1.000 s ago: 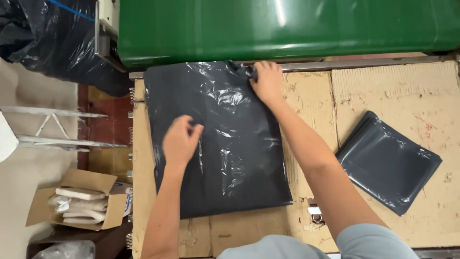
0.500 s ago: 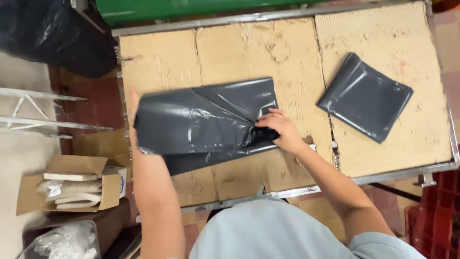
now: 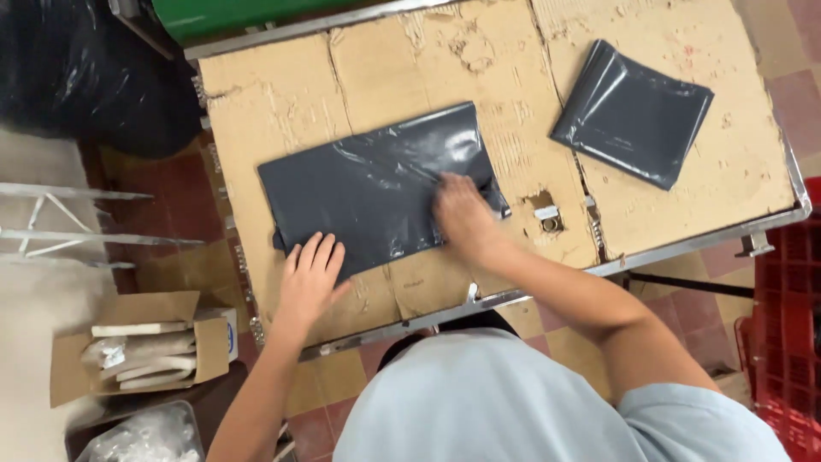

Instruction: The person repeatedly folds black poly mailers on a workbench and places them into a red crate. The person retrieves mailers from a conveyor belt, folds them in half, then folds again into smaller rectangles, and stacks them in the crate.

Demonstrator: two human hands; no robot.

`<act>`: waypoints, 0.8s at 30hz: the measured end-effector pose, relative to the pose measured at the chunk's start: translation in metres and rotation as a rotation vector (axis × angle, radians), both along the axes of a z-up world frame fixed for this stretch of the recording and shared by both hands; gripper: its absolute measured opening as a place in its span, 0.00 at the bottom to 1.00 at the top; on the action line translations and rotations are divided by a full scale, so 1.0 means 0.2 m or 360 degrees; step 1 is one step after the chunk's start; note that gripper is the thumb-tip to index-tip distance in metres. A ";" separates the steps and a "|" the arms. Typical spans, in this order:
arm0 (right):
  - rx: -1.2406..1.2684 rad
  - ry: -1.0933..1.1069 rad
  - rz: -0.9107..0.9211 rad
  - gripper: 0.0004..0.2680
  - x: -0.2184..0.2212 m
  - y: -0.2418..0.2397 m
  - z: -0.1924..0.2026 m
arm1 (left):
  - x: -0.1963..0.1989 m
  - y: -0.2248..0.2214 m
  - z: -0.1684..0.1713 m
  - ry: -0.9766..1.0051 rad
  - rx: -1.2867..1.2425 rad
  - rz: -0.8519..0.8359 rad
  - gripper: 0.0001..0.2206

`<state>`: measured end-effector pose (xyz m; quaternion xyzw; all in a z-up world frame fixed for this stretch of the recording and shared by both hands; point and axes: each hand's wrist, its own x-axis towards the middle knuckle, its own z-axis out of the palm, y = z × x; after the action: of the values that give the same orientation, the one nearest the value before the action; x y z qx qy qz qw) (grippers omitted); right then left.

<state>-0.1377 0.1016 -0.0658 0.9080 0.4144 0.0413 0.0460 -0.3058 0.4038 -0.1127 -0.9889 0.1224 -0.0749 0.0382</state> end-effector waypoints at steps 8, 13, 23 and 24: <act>0.0580 0.0377 0.0535 0.24 -0.53 0.14 -0.19 | 0.19 -0.38 0.20 0.0648 -0.0225 -0.0463 0.11; 0.1476 0.1109 0.0509 0.23 -0.60 -0.17 -0.38 | 0.69 -0.34 0.26 0.1151 -0.1071 -0.0202 0.11; 0.2966 0.2443 -0.2012 0.18 -0.41 -0.17 -0.41 | 0.92 -0.29 0.14 0.1259 -0.1374 0.0912 0.38; 0.2988 0.2500 -0.2075 0.16 -0.41 -0.17 -0.46 | 0.94 -0.28 0.07 0.0981 -0.0907 0.0877 0.37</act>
<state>-0.2200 0.0675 -0.1568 0.4114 -0.3456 -0.2434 -0.8075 -0.1175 0.3470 -0.0984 -0.9318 -0.1631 0.2031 -0.2529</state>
